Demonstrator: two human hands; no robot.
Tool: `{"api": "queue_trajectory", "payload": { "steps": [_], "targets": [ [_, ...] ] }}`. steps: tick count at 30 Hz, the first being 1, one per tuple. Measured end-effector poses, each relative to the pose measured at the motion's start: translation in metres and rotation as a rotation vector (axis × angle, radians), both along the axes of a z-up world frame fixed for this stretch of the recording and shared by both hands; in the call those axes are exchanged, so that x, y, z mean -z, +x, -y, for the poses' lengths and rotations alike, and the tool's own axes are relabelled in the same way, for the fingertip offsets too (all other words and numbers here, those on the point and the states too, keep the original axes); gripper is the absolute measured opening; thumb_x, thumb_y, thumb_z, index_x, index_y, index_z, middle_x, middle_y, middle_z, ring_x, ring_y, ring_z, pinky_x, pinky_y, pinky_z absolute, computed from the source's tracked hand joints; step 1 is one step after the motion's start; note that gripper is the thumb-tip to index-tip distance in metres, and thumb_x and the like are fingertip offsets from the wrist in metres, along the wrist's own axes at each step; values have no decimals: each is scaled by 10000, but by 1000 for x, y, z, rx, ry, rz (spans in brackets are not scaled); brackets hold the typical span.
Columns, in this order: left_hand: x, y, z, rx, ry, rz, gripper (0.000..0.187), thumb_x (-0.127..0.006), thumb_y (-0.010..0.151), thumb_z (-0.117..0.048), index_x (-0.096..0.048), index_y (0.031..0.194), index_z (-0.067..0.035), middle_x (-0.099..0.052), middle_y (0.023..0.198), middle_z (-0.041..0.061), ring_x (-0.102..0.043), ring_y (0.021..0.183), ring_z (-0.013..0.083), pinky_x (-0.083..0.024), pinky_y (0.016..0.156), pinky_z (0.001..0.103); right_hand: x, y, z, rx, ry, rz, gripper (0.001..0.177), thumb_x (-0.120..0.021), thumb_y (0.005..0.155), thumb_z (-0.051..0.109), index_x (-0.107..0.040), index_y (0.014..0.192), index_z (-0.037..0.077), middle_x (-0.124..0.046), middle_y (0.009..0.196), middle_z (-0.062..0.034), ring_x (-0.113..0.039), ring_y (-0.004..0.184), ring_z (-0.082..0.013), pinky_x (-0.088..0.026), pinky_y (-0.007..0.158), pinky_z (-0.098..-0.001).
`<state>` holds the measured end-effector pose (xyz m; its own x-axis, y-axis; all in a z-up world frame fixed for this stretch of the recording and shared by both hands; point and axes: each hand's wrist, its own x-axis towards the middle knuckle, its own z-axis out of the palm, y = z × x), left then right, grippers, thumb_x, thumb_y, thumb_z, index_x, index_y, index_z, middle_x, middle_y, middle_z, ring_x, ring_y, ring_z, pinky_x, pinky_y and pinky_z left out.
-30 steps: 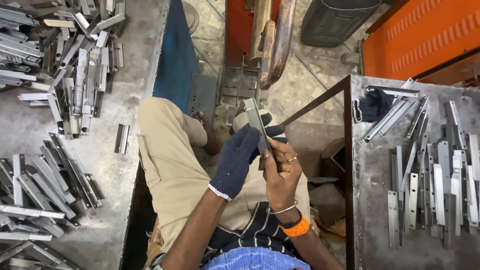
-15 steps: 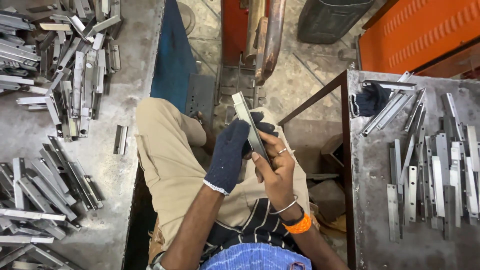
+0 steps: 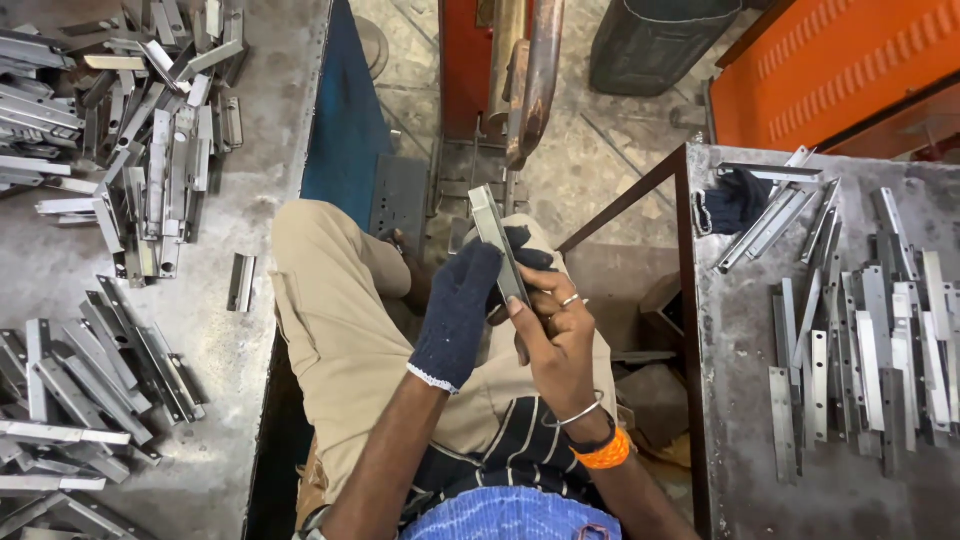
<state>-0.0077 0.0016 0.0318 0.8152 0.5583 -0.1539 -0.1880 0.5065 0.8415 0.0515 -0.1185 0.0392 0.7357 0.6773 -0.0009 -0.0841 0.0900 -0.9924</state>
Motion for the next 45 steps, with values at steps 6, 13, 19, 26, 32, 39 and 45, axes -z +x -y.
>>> {"api": "queue_trajectory", "payload": {
  "steps": [6,13,19,26,32,39,45],
  "targets": [
    [4,3,6,7,51,38,324,-531,1068,-260,-687,1190,-4,-729,976,30,-641,814,75,-523,660,252,-9,-3,2,104,-76,78,273,-610,998,11,-619,1270,8,-692,729,-19,-484,494,-5,-348,418,-184],
    [-3,6,11,4,170,6,353,-542,1111,-254,-702,1152,58,-702,950,65,-625,821,91,-545,700,269,-11,-4,8,136,23,174,237,-617,1024,-10,-639,1259,-11,-674,768,-23,-517,589,-2,-353,486,-178],
    [-46,30,-5,104,-19,119,412,-511,1061,-281,-644,1293,33,-756,1094,110,-701,928,138,-565,785,292,-50,8,-12,265,-80,78,251,-619,969,-5,-651,1218,5,-650,663,-21,-431,458,5,-292,395,-189],
    [-45,40,-12,90,-73,132,391,-532,1063,-278,-663,1279,20,-757,1060,115,-689,880,142,-554,741,271,-59,15,-24,282,-75,19,241,-627,967,-16,-649,1206,0,-639,658,-11,-423,470,12,-283,402,-189],
    [-35,37,-5,37,-96,71,335,-554,1083,-266,-686,1168,29,-725,971,72,-613,745,98,-483,580,247,-55,16,-20,286,-128,23,252,-627,956,-15,-644,1207,-3,-653,661,-14,-439,468,8,-289,398,-191],
    [-60,34,-9,40,-140,15,301,-556,1043,-259,-689,1115,1,-757,966,66,-638,770,107,-505,656,254,-66,14,-13,242,-192,16,352,-659,920,-8,-635,1271,-2,-728,730,-43,-480,471,-17,-341,395,-197],
    [-57,37,-7,-187,201,-74,282,-625,1015,-214,-681,1165,17,-749,1015,76,-669,865,117,-562,745,285,-74,25,-18,40,-131,167,528,-610,880,-117,-512,1388,-16,-748,936,-46,-666,764,-18,-497,610,-160]
  ]
}}
